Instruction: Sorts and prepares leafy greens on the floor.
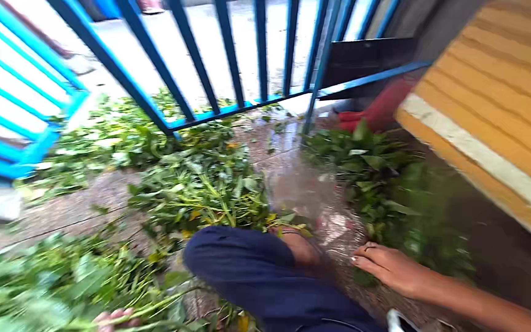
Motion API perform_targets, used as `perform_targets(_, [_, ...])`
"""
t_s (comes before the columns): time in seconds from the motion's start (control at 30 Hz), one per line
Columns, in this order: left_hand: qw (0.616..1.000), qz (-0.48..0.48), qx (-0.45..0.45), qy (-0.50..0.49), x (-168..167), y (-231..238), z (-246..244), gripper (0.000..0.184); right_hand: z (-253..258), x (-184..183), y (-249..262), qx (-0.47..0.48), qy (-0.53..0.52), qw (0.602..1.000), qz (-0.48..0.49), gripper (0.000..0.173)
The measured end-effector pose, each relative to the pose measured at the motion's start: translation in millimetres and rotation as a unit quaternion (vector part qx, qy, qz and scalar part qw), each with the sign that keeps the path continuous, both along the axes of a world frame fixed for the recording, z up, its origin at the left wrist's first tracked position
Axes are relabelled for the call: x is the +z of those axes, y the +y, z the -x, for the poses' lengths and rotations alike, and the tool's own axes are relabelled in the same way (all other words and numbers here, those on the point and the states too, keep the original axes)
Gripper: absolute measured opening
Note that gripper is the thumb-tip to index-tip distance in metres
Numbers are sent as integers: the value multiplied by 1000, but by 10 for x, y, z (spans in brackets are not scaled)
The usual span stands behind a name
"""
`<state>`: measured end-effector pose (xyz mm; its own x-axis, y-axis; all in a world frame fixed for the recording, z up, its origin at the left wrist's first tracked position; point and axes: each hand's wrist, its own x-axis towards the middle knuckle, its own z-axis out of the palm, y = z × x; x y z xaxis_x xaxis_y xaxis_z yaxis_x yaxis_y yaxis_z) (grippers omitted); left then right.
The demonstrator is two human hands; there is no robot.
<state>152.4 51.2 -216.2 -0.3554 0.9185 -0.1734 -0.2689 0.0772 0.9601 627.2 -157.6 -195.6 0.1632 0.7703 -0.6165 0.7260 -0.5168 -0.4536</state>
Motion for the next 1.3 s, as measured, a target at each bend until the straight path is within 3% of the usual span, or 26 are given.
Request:
perform_targets(0.03, [1000, -8, -9, -12, 8, 6, 15, 20, 137, 54, 164, 14, -30, 992, -126, 52])
perform_targets(0.1, [999, -32, -6, -22, 103, -30, -48, 24, 520, 224, 616, 51, -52, 919, -388, 37])
perform_targets(0.13, [998, -50, -5, -29, 142, -49, -77, 24, 740, 381, 868, 84, -15, 880, -467, 32])
perform_targets(0.2, [993, -99, -26, -50, 182, -70, -88, 25, 1232, 677, 1312, 166, 82, 826, -532, 26])
perform_targets(0.27, [986, -142, -54, -74, 203, -89, -85, 24, 1748, 776, 1655, 240, 131, 824, -497, 33])
perform_targets(0.3, [982, -158, -69, -82, 219, -99, -91, 22, 1980, 764, 1805, 277, 126, 844, -442, 47])
perform_targets(0.37, [974, -176, -99, -105, 234, -120, -103, 20, 2353, 700, 2116, 369, 97, 887, -260, 83])
perform_targets(0.4, [970, -183, -111, -113, 232, -125, -105, 19, 2508, 630, 2260, 401, 100, 894, -175, 90])
perform_targets(0.47, [965, -195, -132, -113, 205, -129, -82, 19, 2738, 432, 2422, 397, 187, 893, -102, 76])
perform_targets(0.57, [968, -185, -118, -123, 195, -143, -63, 19, 2914, 186, 2388, 285, 339, 887, -133, 55])
perform_targets(0.7, [977, -169, -60, -118, 162, -117, -113, 19, 3058, -28, 2276, 116, 354, 893, -253, 44])
perform_targets(0.87, [985, -141, -12, -97, 151, -80, -183, 16, 3242, -88, 2102, -21, 420, 845, -332, 33])
perform_targets(0.97, [989, -124, -5, -85, 158, -75, -211, 14, 3331, -90, 2057, -53, 428, 835, -342, 36])
perform_targets(1.13, [989, -100, 9, -107, 146, -71, -227, 14, 3406, -102, 2114, -95, 479, 790, -370, 21])
perform_targets(1.3, [990, -14, 31, -134, 129, -55, -265, 13, 3343, 7, 2189, -161, 563, 758, -287, 24])
